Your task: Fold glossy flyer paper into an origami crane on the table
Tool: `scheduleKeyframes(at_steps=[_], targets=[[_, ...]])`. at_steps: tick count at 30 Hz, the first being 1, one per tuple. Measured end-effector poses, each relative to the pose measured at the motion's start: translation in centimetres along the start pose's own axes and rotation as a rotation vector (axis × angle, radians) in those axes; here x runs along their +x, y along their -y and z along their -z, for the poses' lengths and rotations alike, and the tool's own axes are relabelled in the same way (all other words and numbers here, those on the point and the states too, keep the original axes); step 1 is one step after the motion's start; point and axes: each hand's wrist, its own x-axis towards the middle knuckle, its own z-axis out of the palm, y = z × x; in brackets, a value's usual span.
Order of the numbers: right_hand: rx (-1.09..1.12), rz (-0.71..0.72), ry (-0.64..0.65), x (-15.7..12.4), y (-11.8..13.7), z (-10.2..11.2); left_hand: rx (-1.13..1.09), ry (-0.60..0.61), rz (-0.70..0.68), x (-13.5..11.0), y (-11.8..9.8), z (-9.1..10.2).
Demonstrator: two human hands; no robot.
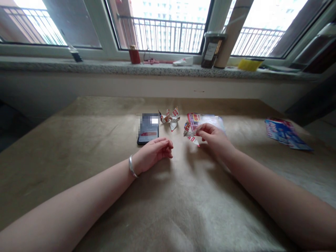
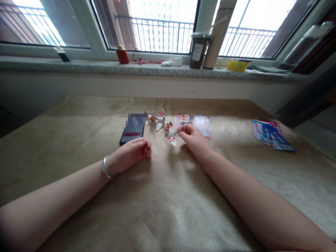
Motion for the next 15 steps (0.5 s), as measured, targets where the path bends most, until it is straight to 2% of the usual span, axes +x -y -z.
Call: scheduleKeyframes(at_steps=[3,5,7,10,15], targets=[[-0.048,-0.031,0.012,1.3,-0.1,0.5,0.029,-0.007,0.005,0.0,-0.1,-0.2],[-0.071,-0.024,0.055,2.3,-0.1,0.6,0.027,-0.005,0.004,0.1,-0.1,-0.2],[-0.101,0.010,0.043,3.4,-0.1,0.6,0.025,-0.001,0.004,0.1,-0.1,-0.2],[-0.188,0.090,-0.034,5.0,-0.2,0.0,0.020,-0.004,0.005,0.2,0.0,-0.1],[-0.178,0.022,-0.038,6.6,-0.9,-1.7,0.016,0.004,0.008,0.3,0.0,0.0]])
